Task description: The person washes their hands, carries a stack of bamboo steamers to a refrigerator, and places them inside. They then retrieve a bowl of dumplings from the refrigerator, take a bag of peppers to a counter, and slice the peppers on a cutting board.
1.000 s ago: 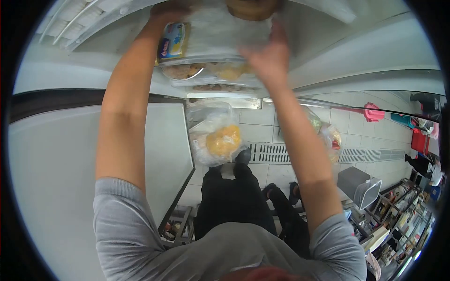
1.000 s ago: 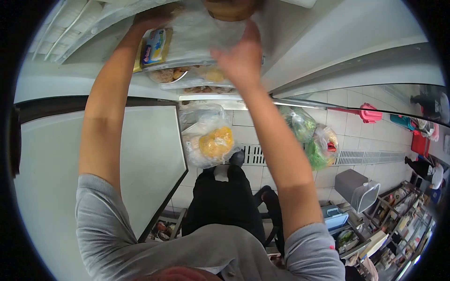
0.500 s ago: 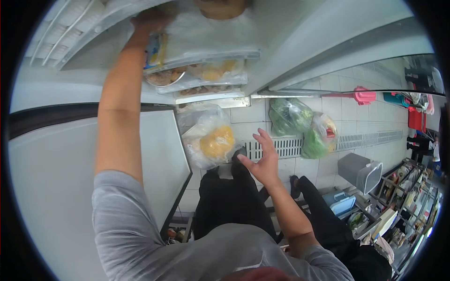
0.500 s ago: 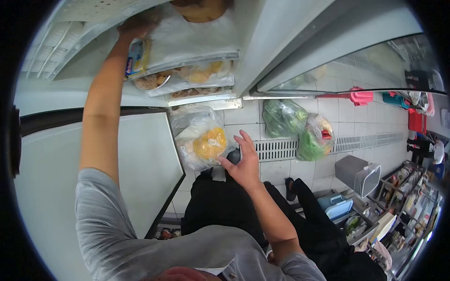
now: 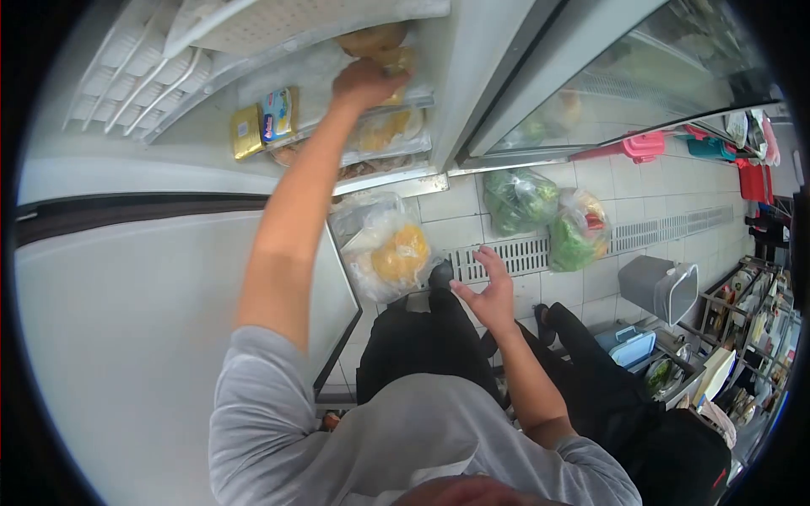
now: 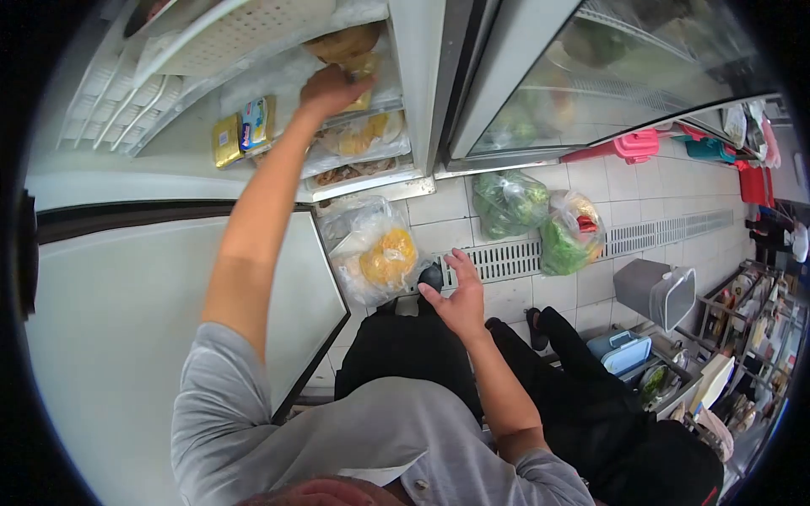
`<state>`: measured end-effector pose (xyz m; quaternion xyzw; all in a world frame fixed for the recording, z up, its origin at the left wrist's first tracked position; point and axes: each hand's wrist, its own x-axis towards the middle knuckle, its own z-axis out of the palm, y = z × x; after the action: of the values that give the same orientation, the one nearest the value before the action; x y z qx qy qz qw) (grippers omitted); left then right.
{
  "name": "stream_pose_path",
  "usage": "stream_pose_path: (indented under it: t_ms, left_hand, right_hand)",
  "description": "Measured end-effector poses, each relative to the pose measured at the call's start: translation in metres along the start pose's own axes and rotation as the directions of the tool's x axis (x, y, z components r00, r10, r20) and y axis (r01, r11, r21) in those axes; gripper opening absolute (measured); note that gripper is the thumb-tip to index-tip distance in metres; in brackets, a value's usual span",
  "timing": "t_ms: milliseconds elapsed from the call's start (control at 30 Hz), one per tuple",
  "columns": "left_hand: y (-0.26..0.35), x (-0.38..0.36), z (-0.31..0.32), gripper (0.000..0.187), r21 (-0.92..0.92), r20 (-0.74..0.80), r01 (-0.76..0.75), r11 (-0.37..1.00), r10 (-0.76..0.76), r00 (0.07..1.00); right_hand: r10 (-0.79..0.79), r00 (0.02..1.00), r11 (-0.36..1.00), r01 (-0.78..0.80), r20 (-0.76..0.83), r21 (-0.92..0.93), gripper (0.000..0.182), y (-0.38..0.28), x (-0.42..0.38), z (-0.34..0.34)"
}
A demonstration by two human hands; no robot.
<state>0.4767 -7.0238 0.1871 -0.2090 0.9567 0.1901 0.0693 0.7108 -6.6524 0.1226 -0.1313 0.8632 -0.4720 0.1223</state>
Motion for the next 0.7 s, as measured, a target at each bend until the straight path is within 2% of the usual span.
stream_pose_path:
  t_ms: [33, 133, 167, 267, 367, 433, 467, 500, 533, 567, 600, 633, 667, 700]
  left_hand:
    - [0.005, 0.005, 0.009, 0.080, -0.066, -0.036, -0.006, 0.998, 0.004, 0.999]
    - [0.008, 0.008, 0.016, 0.070, -0.144, 0.018, -0.052, 0.988, 0.055, 0.998]
    - [-0.001, 0.006, 0.024, 0.061, -0.127, -0.073, -0.142, 0.982, 0.134, 0.988]
    - [-0.001, -0.031, 0.010, 0.056, -0.228, -0.154, -0.186, 0.956, 0.154, 0.976]
    - [-0.028, -0.028, 0.027, 0.052, -0.225, -0.212, -0.269, 0.937, 0.222, 0.952]
    - [-0.016, -0.060, 0.006, 0.051, -0.181, -0.024, -0.281, 0.943, 0.281, 0.959]
    - [-0.023, -0.070, 0.021, 0.050, -0.231, -0.087, -0.359, 0.904, 0.349, 0.933]
    - [-0.024, -0.088, 0.033, 0.050, -0.329, -0.054, -0.440, 0.836, 0.448, 0.892]
    - [-0.015, -0.118, 0.037, 0.046, -0.359, 0.039, -0.485, 0.797, 0.532, 0.846]
    - [-0.020, -0.127, 0.053, 0.045, -0.256, 0.196, -0.540, 0.802, 0.590, 0.783]
    - [-0.011, -0.160, 0.065, 0.039, -0.335, 0.275, -0.553, 0.763, 0.640, 0.717]
    - [-0.011, -0.184, 0.084, 0.037, -0.541, 0.471, -0.294, 0.788, 0.573, 0.671]
    - [-0.015, -0.190, 0.112, 0.035, -0.481, 0.535, -0.380, 0.790, 0.608, 0.587]
    - [-0.003, -0.227, 0.120, 0.037, -0.471, 0.531, -0.457, 0.755, 0.656, 0.536]
  right_hand:
    - [0.005, 1.000, 1.000, -0.005, -0.014, 0.009, 0.063, -0.006, -0.003, -0.005]
    - [0.033, 0.997, 0.999, -0.031, -0.077, 0.033, 0.063, -0.017, -0.021, -0.023]
    - [0.051, 0.994, 0.998, -0.047, -0.101, 0.042, 0.063, -0.018, -0.033, -0.029]
    - [0.112, 0.976, 0.992, -0.099, -0.186, 0.079, 0.060, -0.003, -0.077, -0.037]
    - [0.253, 0.936, 0.960, -0.210, -0.247, 0.188, 0.058, -0.009, -0.133, -0.045]
    - [0.363, 0.874, 0.923, -0.290, -0.324, 0.254, 0.062, -0.007, -0.180, -0.044]
    - [0.389, 0.860, 0.915, -0.318, -0.330, 0.249, 0.063, -0.009, -0.200, -0.042]
    - [0.432, 0.828, 0.899, -0.363, -0.357, 0.247, 0.064, -0.013, -0.222, -0.044]
    - [0.493, 0.776, 0.870, -0.424, -0.394, 0.252, 0.065, -0.019, -0.249, -0.047]
    - [0.500, 0.765, 0.866, -0.453, -0.406, 0.212, 0.066, -0.026, -0.271, -0.051]
    - [0.547, 0.738, 0.837, -0.481, -0.396, 0.261, 0.064, -0.039, -0.289, -0.056]
    - [0.488, 0.745, 0.873, -0.430, -0.455, 0.232, 0.065, -0.035, -0.310, -0.052]
    - [0.526, 0.706, 0.850, -0.433, -0.474, 0.299, 0.067, -0.051, -0.328, -0.058]
    - [0.487, 0.701, 0.872, -0.426, -0.521, 0.242, 0.068, -0.057, -0.348, -0.061]
